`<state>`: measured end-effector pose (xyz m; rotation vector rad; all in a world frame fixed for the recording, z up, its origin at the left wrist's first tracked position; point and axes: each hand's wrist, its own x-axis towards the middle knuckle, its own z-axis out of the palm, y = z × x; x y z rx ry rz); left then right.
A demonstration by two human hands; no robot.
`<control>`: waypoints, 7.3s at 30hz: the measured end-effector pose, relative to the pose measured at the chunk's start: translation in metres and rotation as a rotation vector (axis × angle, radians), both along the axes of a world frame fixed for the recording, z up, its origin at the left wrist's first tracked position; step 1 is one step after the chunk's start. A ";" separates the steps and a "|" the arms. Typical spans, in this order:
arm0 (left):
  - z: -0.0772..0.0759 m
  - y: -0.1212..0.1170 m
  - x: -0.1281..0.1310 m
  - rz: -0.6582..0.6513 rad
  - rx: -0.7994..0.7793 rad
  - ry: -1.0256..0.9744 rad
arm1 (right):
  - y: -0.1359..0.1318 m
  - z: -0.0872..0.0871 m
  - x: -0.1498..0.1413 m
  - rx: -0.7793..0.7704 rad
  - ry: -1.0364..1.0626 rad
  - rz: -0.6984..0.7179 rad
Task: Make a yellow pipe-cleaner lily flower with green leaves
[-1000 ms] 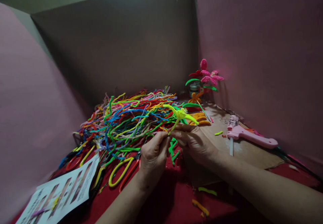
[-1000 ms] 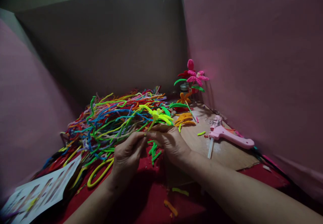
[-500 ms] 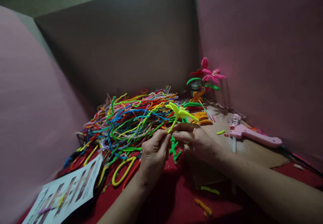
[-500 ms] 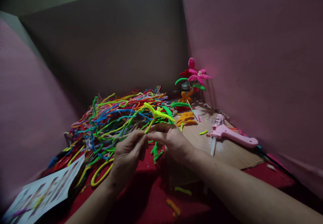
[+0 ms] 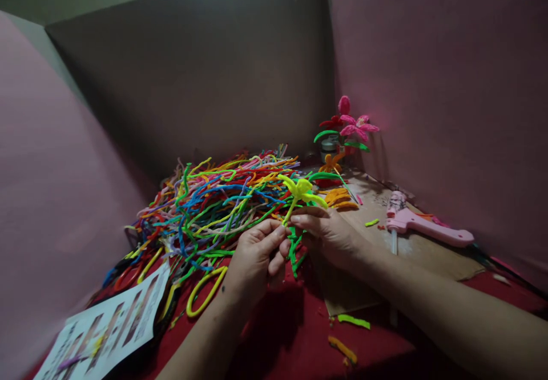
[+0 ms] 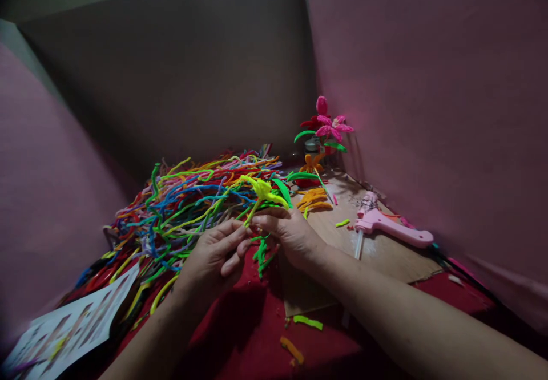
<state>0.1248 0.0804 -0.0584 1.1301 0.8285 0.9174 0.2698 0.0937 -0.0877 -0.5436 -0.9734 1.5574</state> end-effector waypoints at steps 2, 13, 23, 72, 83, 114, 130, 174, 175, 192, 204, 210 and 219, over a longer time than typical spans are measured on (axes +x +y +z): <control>-0.001 0.001 -0.001 -0.040 -0.028 -0.055 | -0.002 0.001 0.000 0.010 0.037 0.016; -0.005 0.007 -0.002 -0.209 -0.229 -0.359 | -0.004 0.005 -0.001 0.009 0.082 0.065; -0.008 -0.002 0.007 0.051 0.277 0.226 | -0.003 0.000 -0.002 -0.003 0.054 -0.037; -0.002 0.002 -0.001 -0.021 0.095 0.110 | -0.003 -0.007 -0.007 0.009 -0.079 0.020; -0.028 0.001 0.003 0.434 1.142 0.964 | -0.007 -0.003 -0.011 -0.156 0.144 -0.108; -0.004 0.003 0.001 -0.056 0.038 -0.071 | -0.006 -0.006 -0.009 0.070 -0.077 0.059; -0.005 -0.002 0.008 0.285 0.510 0.367 | -0.007 -0.008 -0.008 0.091 -0.104 -0.071; -0.002 -0.002 -0.002 -0.100 0.007 -0.129 | -0.004 -0.004 -0.005 0.176 -0.090 0.064; -0.003 -0.001 -0.003 -0.132 -0.003 -0.168 | -0.005 -0.003 -0.005 0.183 -0.096 0.072; -0.021 -0.002 -0.002 0.309 0.908 0.647 | -0.009 -0.003 -0.007 0.131 -0.241 -0.178; -0.006 -0.002 0.001 0.128 0.326 0.205 | -0.006 -0.003 -0.004 0.093 -0.146 -0.011; -0.005 0.002 -0.005 -0.081 0.067 -0.049 | -0.002 -0.011 -0.007 0.005 0.020 0.059; -0.010 0.007 -0.010 -0.241 -0.012 -0.145 | -0.006 -0.002 -0.006 -0.005 0.052 0.058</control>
